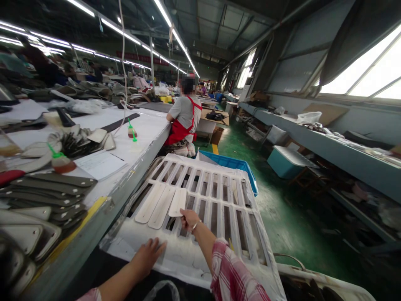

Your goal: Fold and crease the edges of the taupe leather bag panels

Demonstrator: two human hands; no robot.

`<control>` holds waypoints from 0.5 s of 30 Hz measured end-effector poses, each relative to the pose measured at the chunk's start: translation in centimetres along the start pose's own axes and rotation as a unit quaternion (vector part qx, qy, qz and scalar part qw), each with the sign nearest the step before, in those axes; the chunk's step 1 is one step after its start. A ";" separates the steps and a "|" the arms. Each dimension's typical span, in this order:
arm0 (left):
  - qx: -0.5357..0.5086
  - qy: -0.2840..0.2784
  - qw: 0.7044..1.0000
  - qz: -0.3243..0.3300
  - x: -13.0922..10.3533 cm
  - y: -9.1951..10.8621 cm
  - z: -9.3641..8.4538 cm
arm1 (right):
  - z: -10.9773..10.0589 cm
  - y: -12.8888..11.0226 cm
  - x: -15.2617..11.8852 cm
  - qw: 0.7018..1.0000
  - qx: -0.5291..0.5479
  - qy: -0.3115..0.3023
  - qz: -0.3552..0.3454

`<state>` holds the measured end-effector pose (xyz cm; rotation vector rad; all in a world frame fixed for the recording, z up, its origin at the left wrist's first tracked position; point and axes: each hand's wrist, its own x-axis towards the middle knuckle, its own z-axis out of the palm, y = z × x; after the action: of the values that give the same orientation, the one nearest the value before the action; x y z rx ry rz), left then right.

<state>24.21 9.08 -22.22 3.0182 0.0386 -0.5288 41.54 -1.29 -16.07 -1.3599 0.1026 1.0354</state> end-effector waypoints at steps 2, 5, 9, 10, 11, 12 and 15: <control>-0.014 0.001 1.000 0.005 0.2 0.4 -0.2 | -1.8 -0.3 -1.4 1.000 0.019 -0.004 0.002; -0.037 0.005 0.999 0.003 0.4 1.1 -0.2 | -3.3 -0.6 -3.8 0.996 0.064 -0.020 -0.057; -0.066 0.001 0.998 -0.011 0.2 1.2 -0.7 | -2.6 -3.1 -6.4 0.983 0.099 -0.067 -0.137; -0.081 -0.004 0.997 -0.014 0.0 0.9 -1.2 | -2.1 -4.2 -7.1 0.980 0.097 -0.094 -0.147; -0.135 -0.010 0.991 -0.019 -0.2 0.5 -1.9 | -1.7 -5.3 -8.0 0.975 0.096 -0.126 -0.155; -0.221 -0.014 0.975 -0.026 -0.6 -0.1 -2.8 | -1.4 -6.4 -9.0 0.969 0.096 -0.160 -0.162; -0.500 0.002 0.865 -0.041 -2.2 -2.0 -7.0 | -0.9 -8.9 -12.6 0.948 0.110 -0.240 -0.176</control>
<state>24.46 11.63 -15.09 1.9968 0.3299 -0.3431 40.47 -7.74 -2.06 -0.8546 -0.3663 0.9875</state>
